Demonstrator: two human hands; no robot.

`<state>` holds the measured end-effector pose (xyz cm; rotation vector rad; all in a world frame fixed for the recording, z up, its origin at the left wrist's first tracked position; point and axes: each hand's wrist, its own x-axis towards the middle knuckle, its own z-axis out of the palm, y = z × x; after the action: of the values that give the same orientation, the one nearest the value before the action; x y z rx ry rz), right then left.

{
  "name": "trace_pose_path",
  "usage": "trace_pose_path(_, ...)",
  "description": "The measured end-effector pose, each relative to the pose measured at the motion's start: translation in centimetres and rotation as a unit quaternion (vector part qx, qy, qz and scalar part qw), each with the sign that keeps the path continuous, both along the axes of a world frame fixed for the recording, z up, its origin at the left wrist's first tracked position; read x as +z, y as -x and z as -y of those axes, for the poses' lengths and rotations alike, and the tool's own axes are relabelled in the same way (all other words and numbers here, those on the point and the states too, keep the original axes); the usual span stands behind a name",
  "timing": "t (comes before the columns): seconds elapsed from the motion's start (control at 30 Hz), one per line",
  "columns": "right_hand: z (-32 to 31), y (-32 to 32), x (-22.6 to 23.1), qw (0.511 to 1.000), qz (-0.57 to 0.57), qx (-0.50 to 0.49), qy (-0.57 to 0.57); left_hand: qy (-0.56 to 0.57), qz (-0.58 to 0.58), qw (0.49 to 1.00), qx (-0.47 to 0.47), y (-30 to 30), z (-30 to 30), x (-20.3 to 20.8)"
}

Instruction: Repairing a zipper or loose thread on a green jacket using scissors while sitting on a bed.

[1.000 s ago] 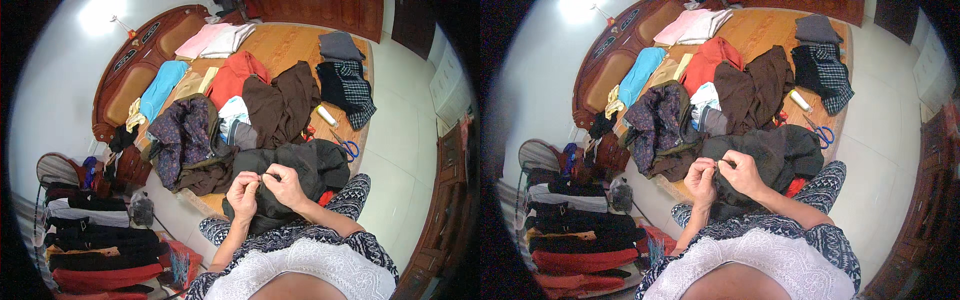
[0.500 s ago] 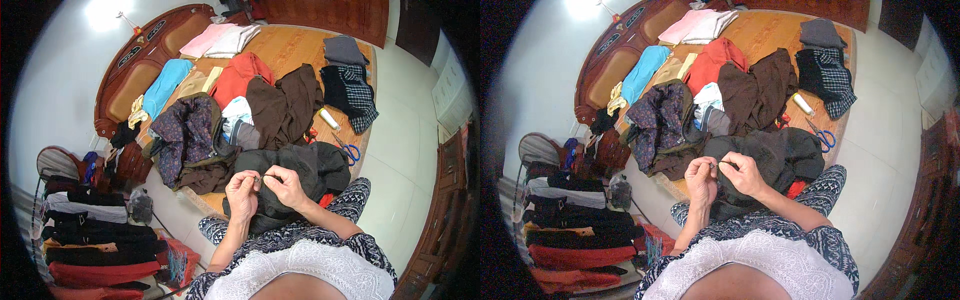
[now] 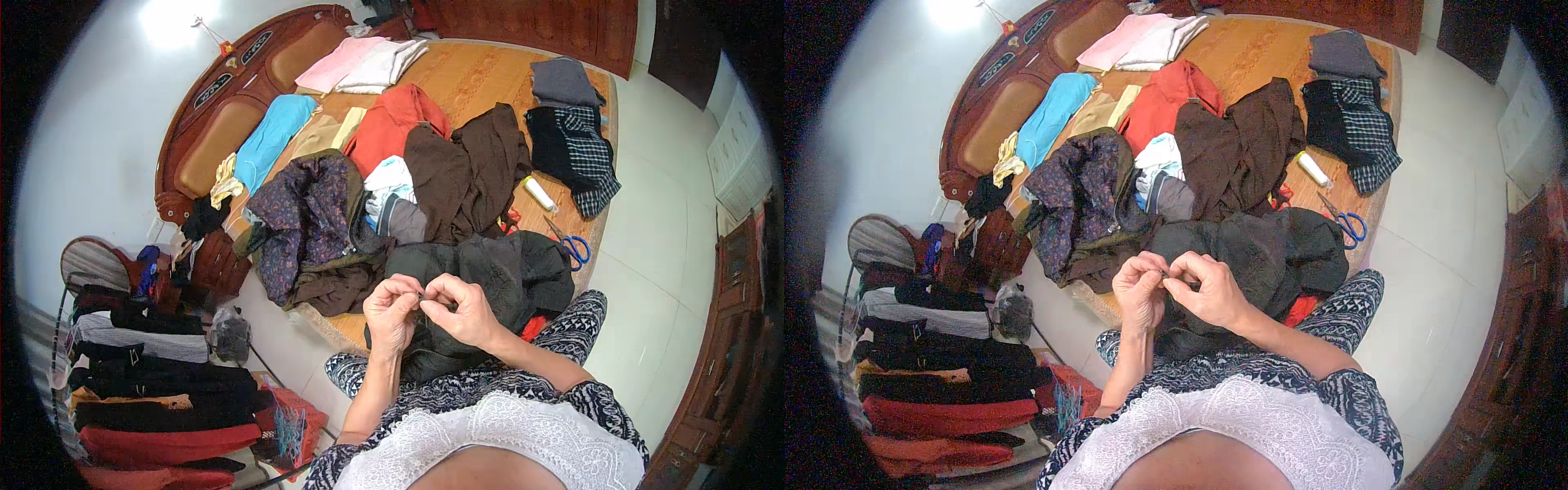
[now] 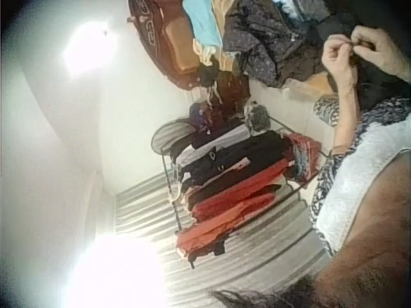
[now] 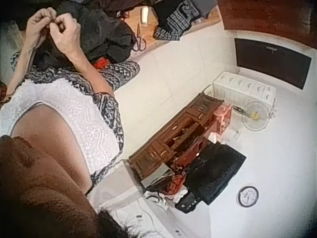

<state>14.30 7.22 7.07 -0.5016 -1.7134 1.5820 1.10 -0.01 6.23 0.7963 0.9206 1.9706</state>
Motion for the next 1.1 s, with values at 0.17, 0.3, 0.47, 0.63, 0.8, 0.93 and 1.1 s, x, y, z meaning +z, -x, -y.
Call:
trace_pose_path(0.17, 0.1, 0.2, -0.1, 0.992, -0.002, -0.058, -0.116, -0.024, -0.095, 0.995, -0.001, 0.3, -0.1, -0.1)
trace_pose_path(0.3, 0.1, 0.1, -0.3, 0.993, -0.005, -0.056, -0.108, -0.005, -0.097, 0.995, -0.012, 0.1, 0.1, 0.1)
trace_pose_path(0.47, 0.1, 0.0, -0.2, 0.995, 0.011, -0.067, -0.075, -0.022, -0.112, 0.993, 0.005, -0.4, 0.0, -0.2)
trace_pose_path(0.63, 0.2, 0.2, 0.0, 0.999, 0.0, -0.047, -0.025, -0.028, -0.079, 0.997, -0.003, -0.3, -0.4, -0.7)
trace_pose_path(0.8, -0.3, -0.9, -0.1, 0.999, -0.007, -0.025, -0.025, -0.032, -0.005, 0.999, -0.034, -0.5, -0.7, -0.1)
trace_pose_path(0.93, -0.2, -0.8, -0.5, 0.992, -0.032, -0.04, -0.113, -0.022, 0.013, 0.999, -0.038, -0.4, -0.7, -0.1)
trace_pose_path(1.1, 0.2, -0.1, -0.7, 0.988, -0.042, -0.088, -0.118, -0.022, -0.01, 0.999, -0.027, -0.4, -0.7, -0.4)
